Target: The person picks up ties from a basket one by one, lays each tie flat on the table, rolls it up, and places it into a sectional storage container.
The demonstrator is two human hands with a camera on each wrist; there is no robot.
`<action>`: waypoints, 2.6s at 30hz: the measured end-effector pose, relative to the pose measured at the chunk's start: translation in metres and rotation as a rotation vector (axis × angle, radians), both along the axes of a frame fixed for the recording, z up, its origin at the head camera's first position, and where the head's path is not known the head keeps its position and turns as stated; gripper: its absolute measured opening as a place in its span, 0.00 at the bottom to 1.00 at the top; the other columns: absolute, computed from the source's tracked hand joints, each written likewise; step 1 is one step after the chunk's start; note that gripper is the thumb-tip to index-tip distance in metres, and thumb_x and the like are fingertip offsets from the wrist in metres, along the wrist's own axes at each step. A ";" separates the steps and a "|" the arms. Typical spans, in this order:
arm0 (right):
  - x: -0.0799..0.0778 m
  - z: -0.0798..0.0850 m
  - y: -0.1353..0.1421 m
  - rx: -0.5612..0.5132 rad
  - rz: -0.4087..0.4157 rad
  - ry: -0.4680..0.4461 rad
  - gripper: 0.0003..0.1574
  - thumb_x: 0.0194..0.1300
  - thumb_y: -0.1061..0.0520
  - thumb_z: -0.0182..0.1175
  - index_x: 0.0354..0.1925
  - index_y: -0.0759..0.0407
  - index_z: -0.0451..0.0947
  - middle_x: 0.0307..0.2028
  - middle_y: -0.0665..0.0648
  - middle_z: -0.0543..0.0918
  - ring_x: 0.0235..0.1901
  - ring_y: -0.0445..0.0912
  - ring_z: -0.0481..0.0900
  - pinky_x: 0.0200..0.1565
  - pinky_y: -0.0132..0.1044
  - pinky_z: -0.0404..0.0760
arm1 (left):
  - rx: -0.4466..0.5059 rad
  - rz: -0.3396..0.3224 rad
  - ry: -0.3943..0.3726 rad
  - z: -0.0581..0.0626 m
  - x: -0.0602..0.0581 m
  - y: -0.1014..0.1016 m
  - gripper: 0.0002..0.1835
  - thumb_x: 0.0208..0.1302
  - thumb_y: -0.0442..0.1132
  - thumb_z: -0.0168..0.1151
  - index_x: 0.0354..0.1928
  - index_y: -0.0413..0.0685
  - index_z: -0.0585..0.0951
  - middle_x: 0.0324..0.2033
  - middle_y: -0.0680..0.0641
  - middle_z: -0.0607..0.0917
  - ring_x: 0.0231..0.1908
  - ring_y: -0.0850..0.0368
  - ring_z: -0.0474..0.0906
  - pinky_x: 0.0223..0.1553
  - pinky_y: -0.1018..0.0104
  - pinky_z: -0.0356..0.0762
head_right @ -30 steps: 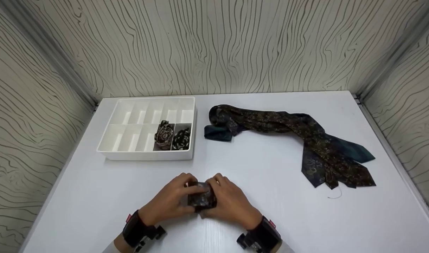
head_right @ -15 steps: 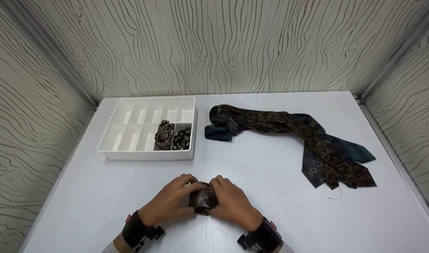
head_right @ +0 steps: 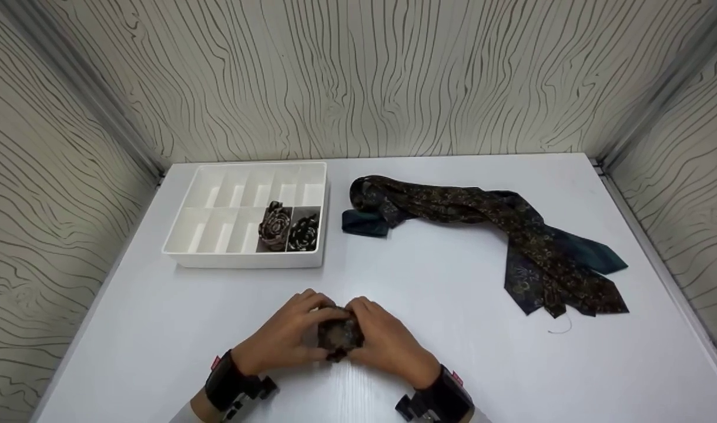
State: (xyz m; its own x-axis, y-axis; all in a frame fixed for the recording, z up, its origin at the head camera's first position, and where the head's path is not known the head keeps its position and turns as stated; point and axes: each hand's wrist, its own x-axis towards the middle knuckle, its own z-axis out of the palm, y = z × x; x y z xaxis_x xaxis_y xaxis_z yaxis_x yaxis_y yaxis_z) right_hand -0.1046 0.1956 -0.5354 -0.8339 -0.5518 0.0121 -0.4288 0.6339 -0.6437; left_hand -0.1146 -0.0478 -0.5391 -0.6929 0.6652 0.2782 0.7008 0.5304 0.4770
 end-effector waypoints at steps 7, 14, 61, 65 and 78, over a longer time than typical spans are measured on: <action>-0.003 -0.005 0.006 -0.060 -0.038 -0.018 0.32 0.60 0.53 0.79 0.55 0.52 0.71 0.51 0.50 0.82 0.52 0.48 0.83 0.55 0.46 0.84 | 0.101 0.112 -0.430 -0.005 -0.002 -0.003 0.31 0.81 0.63 0.49 0.73 0.52 0.74 0.51 0.53 0.83 0.49 0.63 0.79 0.53 0.63 0.81; -0.006 -0.002 0.001 -0.086 -0.079 -0.045 0.38 0.51 0.69 0.76 0.57 0.52 0.72 0.53 0.50 0.81 0.56 0.47 0.82 0.60 0.50 0.83 | 0.249 0.103 -0.689 -0.011 -0.002 0.001 0.27 0.83 0.59 0.50 0.73 0.55 0.71 0.46 0.52 0.89 0.43 0.66 0.82 0.47 0.68 0.79; -0.032 0.009 -0.012 -0.382 -0.040 0.058 0.38 0.66 0.55 0.74 0.70 0.61 0.74 0.61 0.56 0.85 0.55 0.40 0.83 0.56 0.43 0.86 | 0.509 0.270 -0.488 0.010 -0.017 -0.008 0.30 0.55 0.43 0.81 0.61 0.51 0.82 0.53 0.52 0.89 0.54 0.57 0.85 0.61 0.58 0.80; -0.044 0.011 -0.018 -0.421 -0.074 -0.004 0.30 0.75 0.57 0.66 0.70 0.61 0.74 0.62 0.57 0.85 0.57 0.45 0.84 0.57 0.42 0.85 | 0.529 0.338 -0.454 0.012 -0.021 -0.014 0.29 0.56 0.41 0.79 0.61 0.48 0.82 0.53 0.50 0.89 0.54 0.55 0.85 0.61 0.57 0.80; -0.101 0.015 -0.054 -0.400 -0.355 -0.097 0.25 0.79 0.50 0.62 0.64 0.65 0.77 0.53 0.60 0.87 0.47 0.49 0.87 0.49 0.38 0.83 | 0.633 0.593 -0.237 0.037 -0.053 -0.053 0.29 0.54 0.36 0.80 0.59 0.42 0.82 0.54 0.41 0.89 0.57 0.44 0.85 0.65 0.45 0.79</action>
